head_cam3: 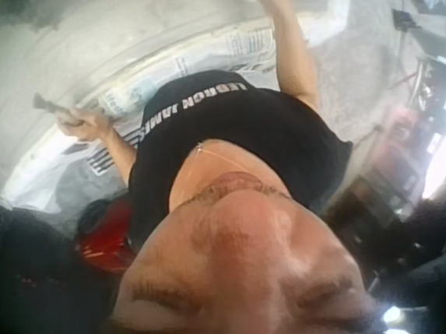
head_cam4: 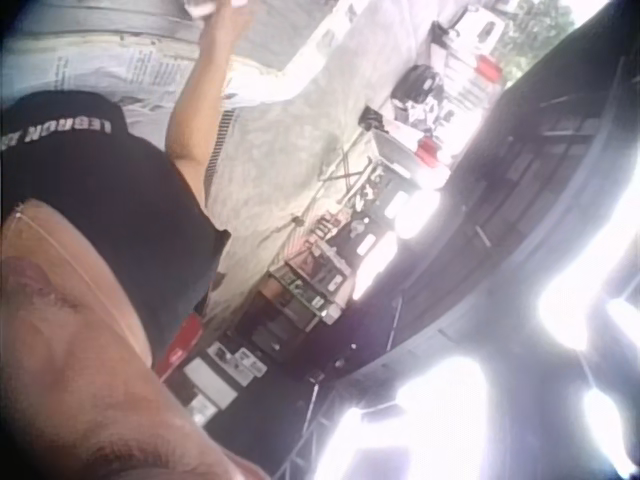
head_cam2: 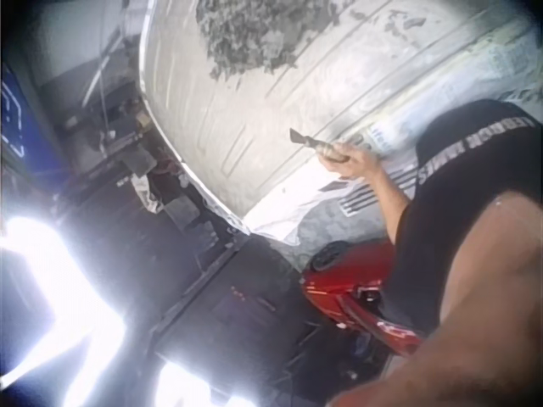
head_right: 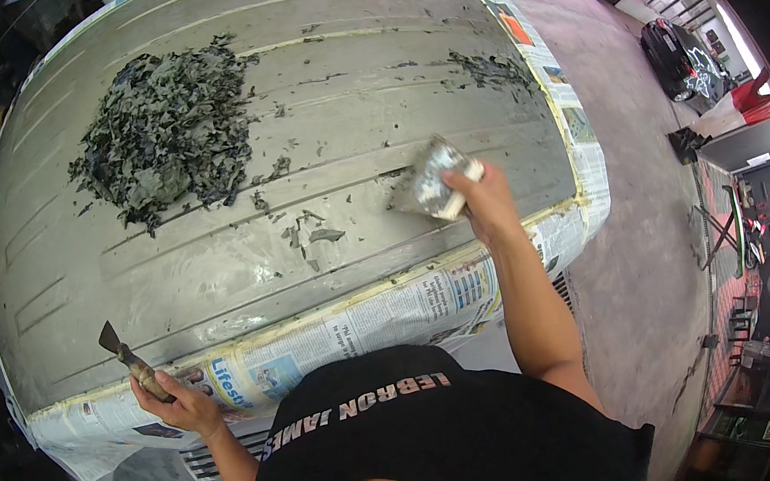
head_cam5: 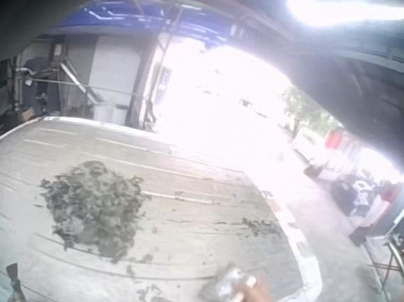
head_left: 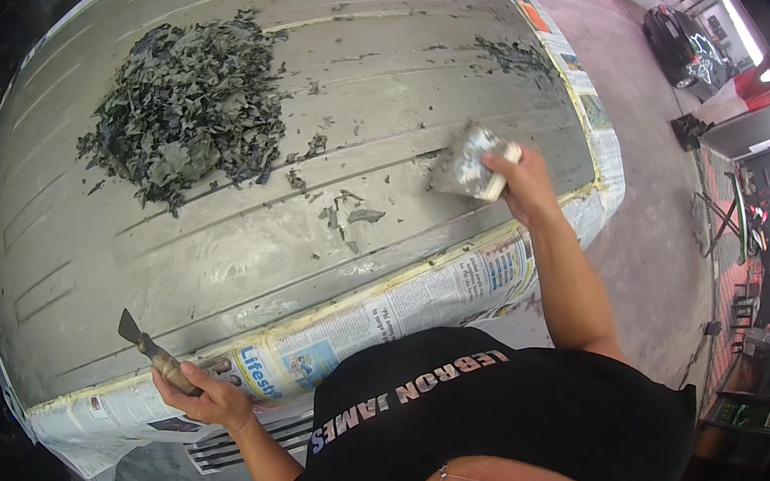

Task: The person scrapes a thick layer of gray paint or sealant from the hood of a car using a putty knife and a scraper. The person repeatedly scrapes the material into a pile and occasionally uses their hand to gather the debris.

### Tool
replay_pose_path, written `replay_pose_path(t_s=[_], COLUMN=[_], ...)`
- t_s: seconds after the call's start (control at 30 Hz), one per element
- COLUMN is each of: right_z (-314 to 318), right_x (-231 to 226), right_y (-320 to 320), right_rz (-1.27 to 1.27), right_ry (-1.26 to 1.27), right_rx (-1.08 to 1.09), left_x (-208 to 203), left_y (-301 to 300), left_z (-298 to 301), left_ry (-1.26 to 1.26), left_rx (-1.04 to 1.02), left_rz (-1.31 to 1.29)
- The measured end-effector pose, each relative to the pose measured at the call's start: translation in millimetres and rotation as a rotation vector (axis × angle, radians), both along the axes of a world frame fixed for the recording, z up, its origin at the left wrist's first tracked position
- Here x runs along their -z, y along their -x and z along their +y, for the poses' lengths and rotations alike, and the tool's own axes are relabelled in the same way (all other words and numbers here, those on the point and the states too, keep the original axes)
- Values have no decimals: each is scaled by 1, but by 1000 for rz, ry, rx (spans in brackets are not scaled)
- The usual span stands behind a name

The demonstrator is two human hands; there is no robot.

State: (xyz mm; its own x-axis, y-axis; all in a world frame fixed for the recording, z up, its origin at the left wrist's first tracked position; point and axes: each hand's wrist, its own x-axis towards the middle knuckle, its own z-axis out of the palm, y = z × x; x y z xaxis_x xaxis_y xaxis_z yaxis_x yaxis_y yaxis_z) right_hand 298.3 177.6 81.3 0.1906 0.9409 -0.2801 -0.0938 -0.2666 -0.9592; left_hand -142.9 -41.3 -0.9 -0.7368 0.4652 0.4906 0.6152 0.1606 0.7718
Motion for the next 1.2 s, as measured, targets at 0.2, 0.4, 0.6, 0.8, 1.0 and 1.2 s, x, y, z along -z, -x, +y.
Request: replay_pose_path(t_s=[0.2, 0.4, 0.6, 0.8, 1.0, 1.2], right_z=[-49, -26, -6, -26, -7, -15], right_x=[32, 42, 74, 53, 50, 30], right_y=[24, 59, 51, 54, 74, 73], right_rz=[-95, -122, -250, -28, 69, 26], right_ry=[105, 6, -207, -55, -59, -55], right_rx=[182, 282, 443, 345, 346, 235], left_x=[-3, -3, -2, -11, -10, 1], left_y=[2, 4, 2, 2, -2, 7], left_z=[1, -1, 0, -2, 0, -4], left_ry=[24, 45, 39, 58, 59, -40], left_rx=[-7, -3, 18, 5, 53, 32], left_rz=[18, 3, -21, -12, -56, -48])
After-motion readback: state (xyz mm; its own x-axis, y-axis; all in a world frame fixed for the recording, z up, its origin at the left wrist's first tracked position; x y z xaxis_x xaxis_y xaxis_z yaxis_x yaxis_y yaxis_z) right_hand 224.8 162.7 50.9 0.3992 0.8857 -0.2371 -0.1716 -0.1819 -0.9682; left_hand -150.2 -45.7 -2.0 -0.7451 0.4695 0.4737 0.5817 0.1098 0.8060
